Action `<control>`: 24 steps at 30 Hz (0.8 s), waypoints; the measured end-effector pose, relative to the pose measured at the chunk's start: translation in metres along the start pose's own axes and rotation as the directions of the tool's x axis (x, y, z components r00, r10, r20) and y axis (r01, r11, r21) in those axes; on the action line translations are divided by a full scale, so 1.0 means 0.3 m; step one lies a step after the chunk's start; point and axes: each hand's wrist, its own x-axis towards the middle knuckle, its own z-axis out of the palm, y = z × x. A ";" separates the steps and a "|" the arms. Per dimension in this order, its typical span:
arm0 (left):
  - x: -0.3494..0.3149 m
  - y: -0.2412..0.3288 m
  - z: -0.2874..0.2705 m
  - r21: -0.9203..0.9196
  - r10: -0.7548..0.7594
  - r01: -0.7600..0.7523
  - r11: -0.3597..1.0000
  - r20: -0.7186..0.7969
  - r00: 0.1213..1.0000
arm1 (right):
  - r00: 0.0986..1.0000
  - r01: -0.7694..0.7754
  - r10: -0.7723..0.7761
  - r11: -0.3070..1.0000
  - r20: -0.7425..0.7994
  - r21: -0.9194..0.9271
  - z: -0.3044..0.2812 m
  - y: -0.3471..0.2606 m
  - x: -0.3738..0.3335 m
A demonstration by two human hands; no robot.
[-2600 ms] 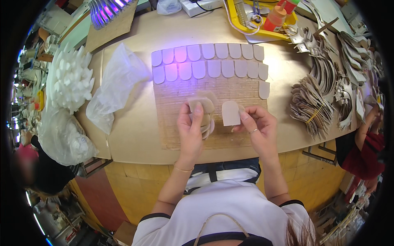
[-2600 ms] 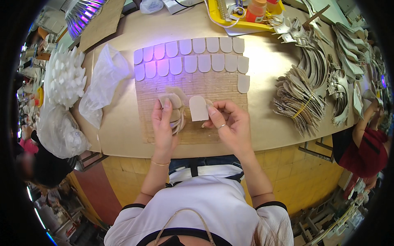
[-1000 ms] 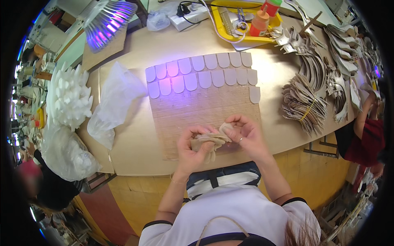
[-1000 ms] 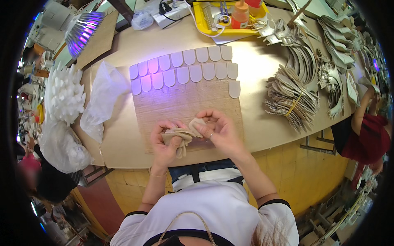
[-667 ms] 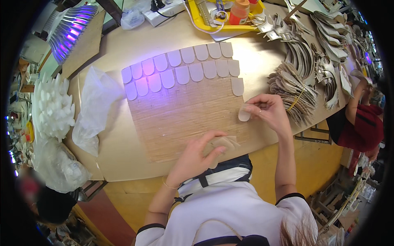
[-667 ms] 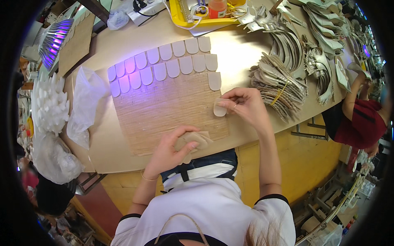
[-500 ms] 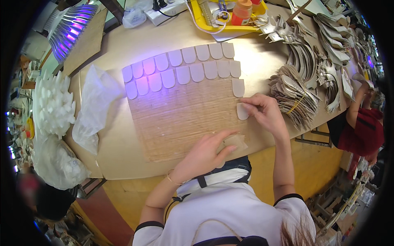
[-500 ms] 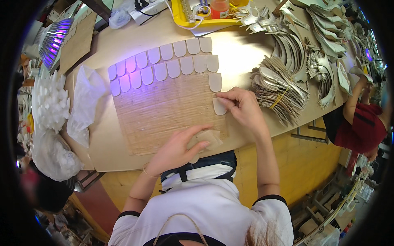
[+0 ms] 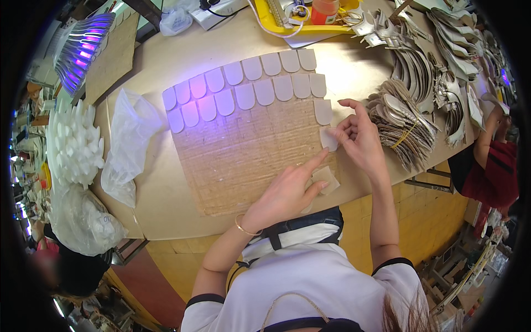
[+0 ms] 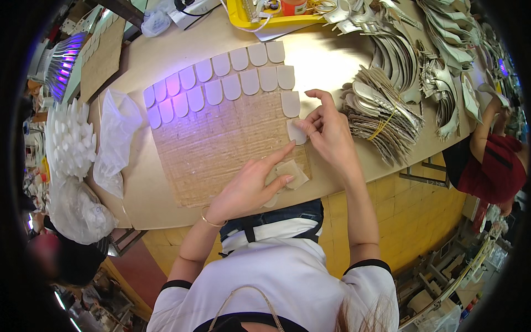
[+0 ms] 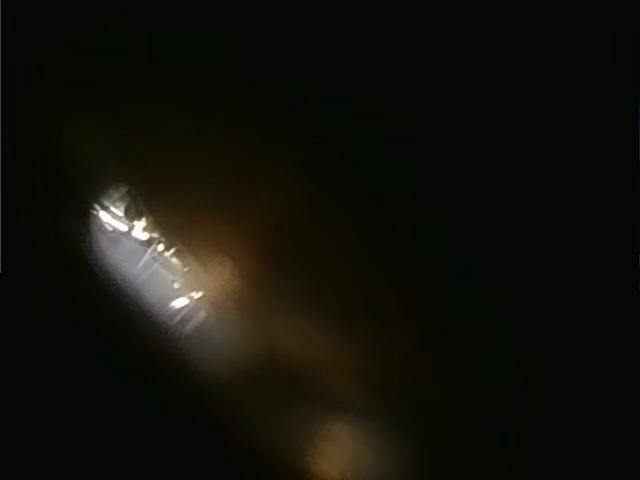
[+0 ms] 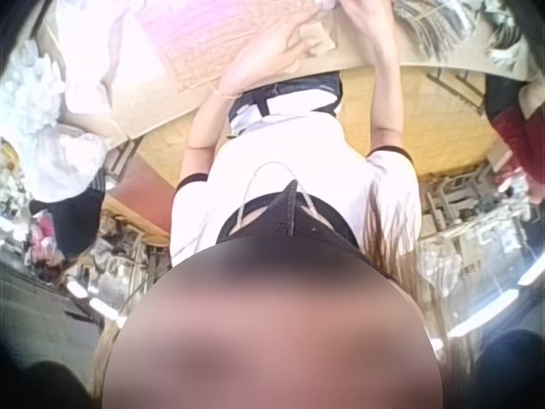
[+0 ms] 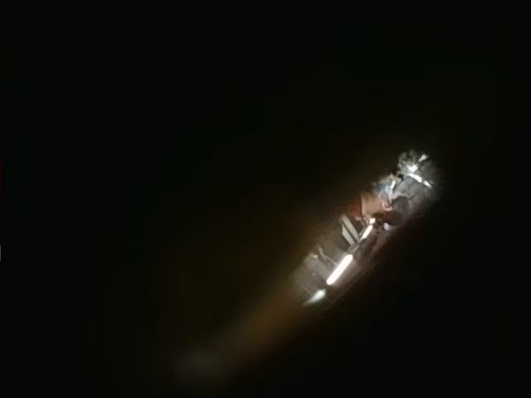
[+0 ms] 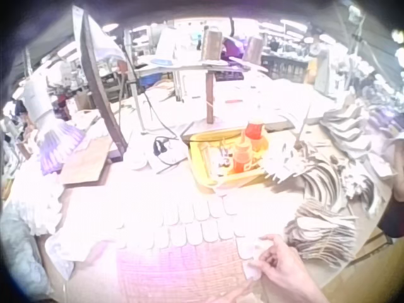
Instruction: The person arranges small beige fabric pieces in rows on a wooden board under a UV lamp. They repeatedly pick up pieces from a plastic bag, place them on the board, and adjust their positions to form neat rows.
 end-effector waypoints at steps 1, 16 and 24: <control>0.003 0.001 0.001 -0.001 -0.005 0.005 1.000 0.001 1.000 | 1.000 0.004 -0.004 1.000 -0.006 -0.008 0.001 0.002 0.002; 0.017 -0.043 0.012 -0.254 0.062 -0.083 0.964 -0.089 0.994 | 0.976 0.106 -0.166 0.926 -0.141 -0.362 0.035 -0.033 -0.017; -0.090 -0.084 -0.017 -0.614 -0.126 -0.151 0.775 -0.384 0.915 | 0.999 -0.039 0.040 0.905 0.008 0.425 0.059 -0.097 -0.153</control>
